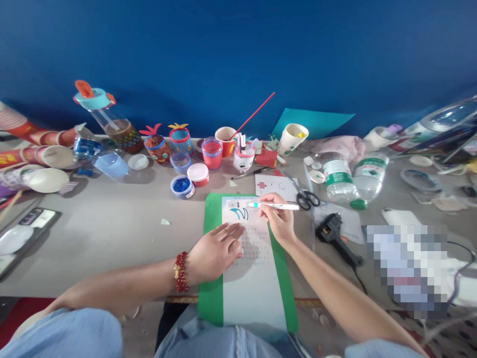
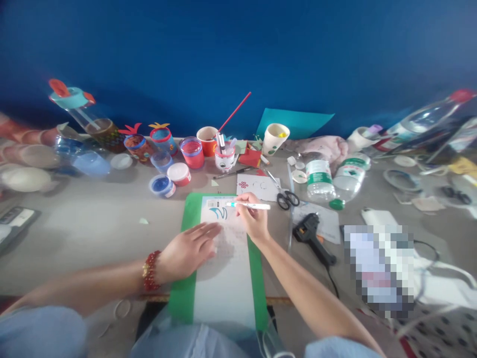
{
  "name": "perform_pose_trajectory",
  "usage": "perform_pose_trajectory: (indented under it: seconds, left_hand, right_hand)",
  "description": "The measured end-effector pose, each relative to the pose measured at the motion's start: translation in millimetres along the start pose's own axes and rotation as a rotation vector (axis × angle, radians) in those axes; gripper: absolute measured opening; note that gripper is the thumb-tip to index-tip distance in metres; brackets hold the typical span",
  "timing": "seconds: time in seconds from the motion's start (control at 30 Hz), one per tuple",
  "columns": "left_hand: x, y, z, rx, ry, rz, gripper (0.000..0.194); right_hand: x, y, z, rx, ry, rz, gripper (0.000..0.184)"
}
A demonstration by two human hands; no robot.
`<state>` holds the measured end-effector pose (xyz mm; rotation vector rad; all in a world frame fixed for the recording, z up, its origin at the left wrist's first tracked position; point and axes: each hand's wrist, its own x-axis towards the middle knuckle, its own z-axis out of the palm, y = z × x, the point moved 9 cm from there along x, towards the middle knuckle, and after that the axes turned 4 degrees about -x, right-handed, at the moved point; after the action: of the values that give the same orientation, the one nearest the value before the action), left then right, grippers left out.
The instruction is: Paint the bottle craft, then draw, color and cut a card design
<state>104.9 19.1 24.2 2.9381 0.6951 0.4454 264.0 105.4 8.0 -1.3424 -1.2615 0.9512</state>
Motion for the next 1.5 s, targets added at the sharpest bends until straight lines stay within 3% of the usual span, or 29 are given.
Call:
perform_pose_trajectory:
  seconds: [0.23, 0.67, 0.9, 1.5]
  left_hand:
    - [-2.1, 2.0, -1.5, 0.016, -0.011, -0.022, 0.024]
    - [-7.2, 9.4, 2.1, 0.099, -0.029, -0.030, 0.024]
    - [-5.4, 10.1, -2.7, 0.085, -0.008, -0.018, 0.021]
    - [-4.1, 8.6, -5.9, 0.062, -0.005, -0.028, 0.021]
  right_hand:
    - [-9.6, -4.8, -5.7, -0.112, -0.146, 0.131, 0.014]
    - [-22.1, -2.7, 7.1, -0.108, -0.089, -0.062, 0.013]
    - [-24.3, -0.5, 8.2, -0.241, -0.102, -0.096, 0.016]
    - [-22.7, -5.2, 13.1, -0.277, -0.141, -0.110, 0.020]
